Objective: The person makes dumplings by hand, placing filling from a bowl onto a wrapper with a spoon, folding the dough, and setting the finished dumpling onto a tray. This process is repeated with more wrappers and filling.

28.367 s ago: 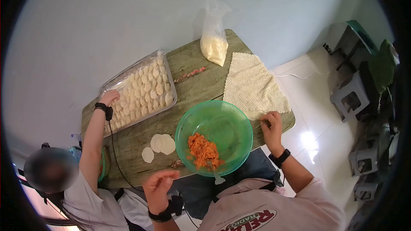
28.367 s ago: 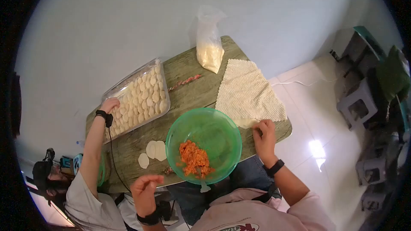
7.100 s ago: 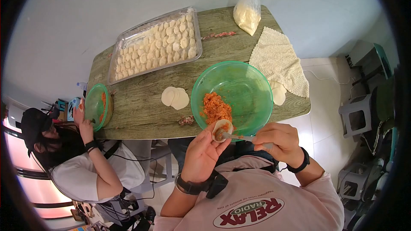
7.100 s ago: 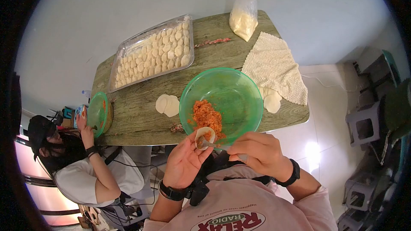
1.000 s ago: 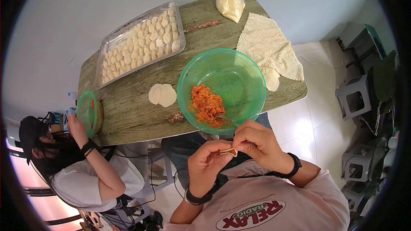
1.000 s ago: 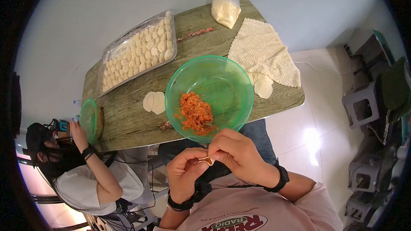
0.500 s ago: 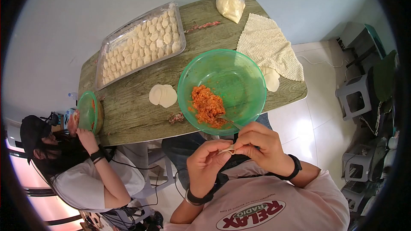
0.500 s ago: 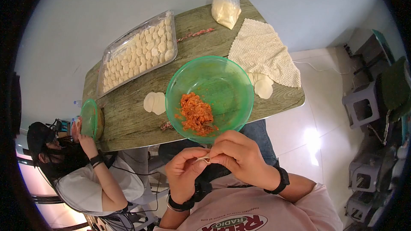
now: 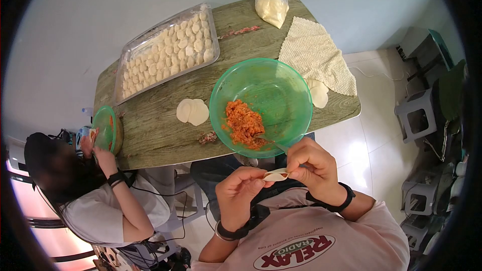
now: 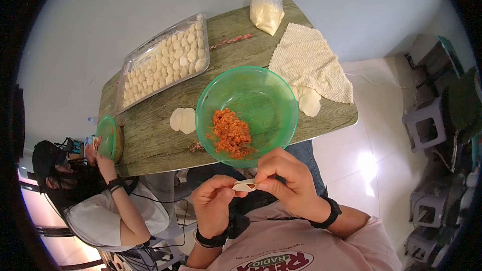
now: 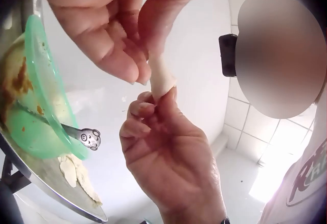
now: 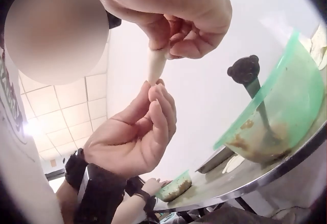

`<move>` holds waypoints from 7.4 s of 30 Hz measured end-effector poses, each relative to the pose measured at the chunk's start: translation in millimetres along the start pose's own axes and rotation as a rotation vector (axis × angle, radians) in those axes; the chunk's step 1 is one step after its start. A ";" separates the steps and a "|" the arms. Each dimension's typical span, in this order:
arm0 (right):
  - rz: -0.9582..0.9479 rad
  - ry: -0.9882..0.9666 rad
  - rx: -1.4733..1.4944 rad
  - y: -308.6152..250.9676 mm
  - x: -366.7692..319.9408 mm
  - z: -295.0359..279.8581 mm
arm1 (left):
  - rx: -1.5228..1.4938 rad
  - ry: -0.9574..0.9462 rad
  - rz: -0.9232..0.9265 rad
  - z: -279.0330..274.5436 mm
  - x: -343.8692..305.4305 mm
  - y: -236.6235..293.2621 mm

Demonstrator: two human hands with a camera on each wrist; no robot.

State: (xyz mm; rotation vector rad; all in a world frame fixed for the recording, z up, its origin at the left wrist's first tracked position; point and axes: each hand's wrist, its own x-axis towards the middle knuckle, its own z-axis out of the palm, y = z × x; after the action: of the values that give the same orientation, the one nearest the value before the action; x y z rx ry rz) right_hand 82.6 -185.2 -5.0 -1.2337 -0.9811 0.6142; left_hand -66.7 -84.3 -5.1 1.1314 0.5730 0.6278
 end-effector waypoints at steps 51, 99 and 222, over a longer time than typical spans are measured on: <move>-0.038 -0.123 -0.173 -11.0 -0.1 2.8 | 0.409 -0.101 0.297 -4.0 -1.1 -0.1; 0.181 -0.139 -0.142 -18.3 1.4 6.7 | 0.445 0.017 0.319 -1.8 1.2 -6.8; 0.166 -0.045 0.139 -5.2 -12.9 8.8 | 0.421 0.037 0.335 2.8 -6.2 -4.4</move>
State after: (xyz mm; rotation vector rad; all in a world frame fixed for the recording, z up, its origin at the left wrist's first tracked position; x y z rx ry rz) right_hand 68.2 -193.0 -3.3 -1.1888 -0.8640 0.8297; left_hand -68.4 -91.8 -7.8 1.6356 0.5665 0.8409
